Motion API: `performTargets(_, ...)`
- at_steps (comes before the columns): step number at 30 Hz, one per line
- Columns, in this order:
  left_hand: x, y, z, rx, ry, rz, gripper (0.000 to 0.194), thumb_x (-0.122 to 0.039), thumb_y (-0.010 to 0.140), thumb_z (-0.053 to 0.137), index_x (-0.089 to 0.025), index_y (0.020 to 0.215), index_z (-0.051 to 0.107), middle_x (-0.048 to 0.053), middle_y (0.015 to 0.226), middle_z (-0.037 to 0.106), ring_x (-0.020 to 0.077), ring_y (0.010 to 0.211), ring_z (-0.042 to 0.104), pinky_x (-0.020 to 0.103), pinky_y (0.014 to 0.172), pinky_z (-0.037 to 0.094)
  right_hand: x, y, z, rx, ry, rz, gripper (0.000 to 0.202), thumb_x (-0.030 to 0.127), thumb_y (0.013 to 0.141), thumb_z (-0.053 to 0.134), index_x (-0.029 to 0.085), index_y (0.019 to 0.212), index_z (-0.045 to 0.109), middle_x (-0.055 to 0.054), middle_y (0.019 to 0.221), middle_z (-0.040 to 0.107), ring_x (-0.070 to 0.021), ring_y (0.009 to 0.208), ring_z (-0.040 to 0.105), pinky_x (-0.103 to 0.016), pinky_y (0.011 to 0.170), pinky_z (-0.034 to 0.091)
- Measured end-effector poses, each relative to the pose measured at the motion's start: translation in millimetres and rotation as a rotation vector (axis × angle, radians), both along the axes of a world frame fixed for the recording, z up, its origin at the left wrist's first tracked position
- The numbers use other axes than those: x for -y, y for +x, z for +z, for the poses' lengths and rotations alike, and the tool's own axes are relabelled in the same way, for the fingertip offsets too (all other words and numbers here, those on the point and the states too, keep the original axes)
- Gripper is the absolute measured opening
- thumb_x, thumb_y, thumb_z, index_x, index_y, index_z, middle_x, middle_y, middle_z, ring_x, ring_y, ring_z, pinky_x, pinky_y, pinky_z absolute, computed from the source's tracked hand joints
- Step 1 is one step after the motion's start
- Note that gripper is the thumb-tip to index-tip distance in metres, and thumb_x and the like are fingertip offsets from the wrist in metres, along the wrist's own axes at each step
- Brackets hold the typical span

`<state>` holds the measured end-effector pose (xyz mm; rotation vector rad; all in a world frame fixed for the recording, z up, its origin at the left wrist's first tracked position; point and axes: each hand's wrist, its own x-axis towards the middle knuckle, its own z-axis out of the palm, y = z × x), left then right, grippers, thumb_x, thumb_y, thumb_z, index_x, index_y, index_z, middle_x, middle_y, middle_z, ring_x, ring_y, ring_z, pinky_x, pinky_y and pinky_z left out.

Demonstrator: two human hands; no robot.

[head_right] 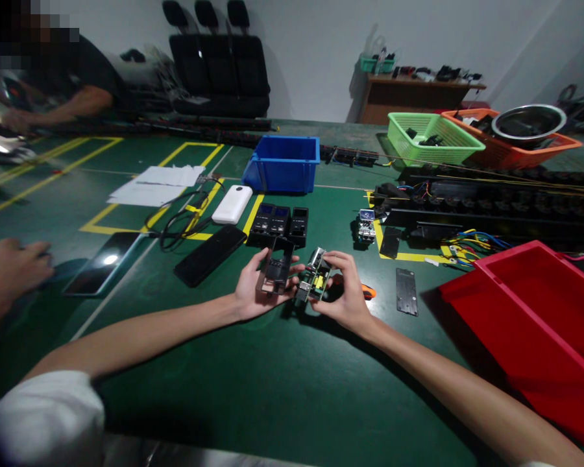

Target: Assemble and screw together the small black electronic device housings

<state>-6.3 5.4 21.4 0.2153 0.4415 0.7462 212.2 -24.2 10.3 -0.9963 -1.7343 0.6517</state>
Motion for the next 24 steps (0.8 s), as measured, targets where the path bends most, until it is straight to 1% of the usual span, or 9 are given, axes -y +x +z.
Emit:
performTargets(13, -0.5, 0.7, 3.4, 0.004, -0.013, -0.027, 0.053, -0.052, 0.091, 0.044, -0.009, 0.115, 0.063, 0.018, 0.114, 0.07, 0.0224, 0.084, 0.07, 0.035, 0.079, 0.054, -3.2, 2.7, -4.4, 0.067, 0.019, -0.02, 0.074, 0.015, 0.061, 0.076, 0.028, 0.127, 0.046, -0.011, 0.13, 0.045, -0.0318, 0.123, 0.047, -0.044, 0.084, 0.055)
performTargets(16, -0.9, 0.5, 3.2, 0.007, -0.017, -0.028, 0.053, -0.052, 0.091, 0.043, -0.009, 0.116, 0.063, 0.018, 0.114, 0.07, 0.0223, 0.085, 0.07, 0.036, 0.079, 0.054, -3.9, 2.5, -3.8, 0.062, 0.013, -0.018, 0.073, 0.015, 0.062, 0.075, 0.028, 0.127, 0.046, -0.011, 0.13, 0.045, -0.0315, 0.122, 0.048, -0.044, 0.084, 0.055)
performTargets(20, -0.4, 0.9, 1.8, -0.003, 0.003, -0.027, 0.053, -0.052, 0.091, 0.043, -0.01, 0.117, 0.063, 0.018, 0.111, 0.07, 0.0237, 0.085, 0.07, 0.036, 0.077, 0.054, -3.3, 1.7, -2.0, 0.068, 0.036, -0.023, 0.072, 0.016, 0.062, 0.075, 0.028, 0.127, 0.046, -0.01, 0.128, 0.046, -0.0312, 0.123, 0.047, -0.047, 0.09, 0.053)
performTargets(24, 0.5, 1.5, 0.6, -0.012, 0.011, -0.019, 0.054, -0.052, 0.091, 0.043, -0.01, 0.118, 0.062, 0.018, 0.106, 0.07, 0.0241, 0.085, 0.07, 0.035, 0.075, 0.055, -1.2, 1.2, -1.8, -0.002, 0.001, -0.02, 0.072, 0.017, 0.064, 0.074, 0.029, 0.129, 0.044, -0.01, 0.133, 0.042, -0.0313, 0.127, 0.044, -0.042, 0.084, 0.056)
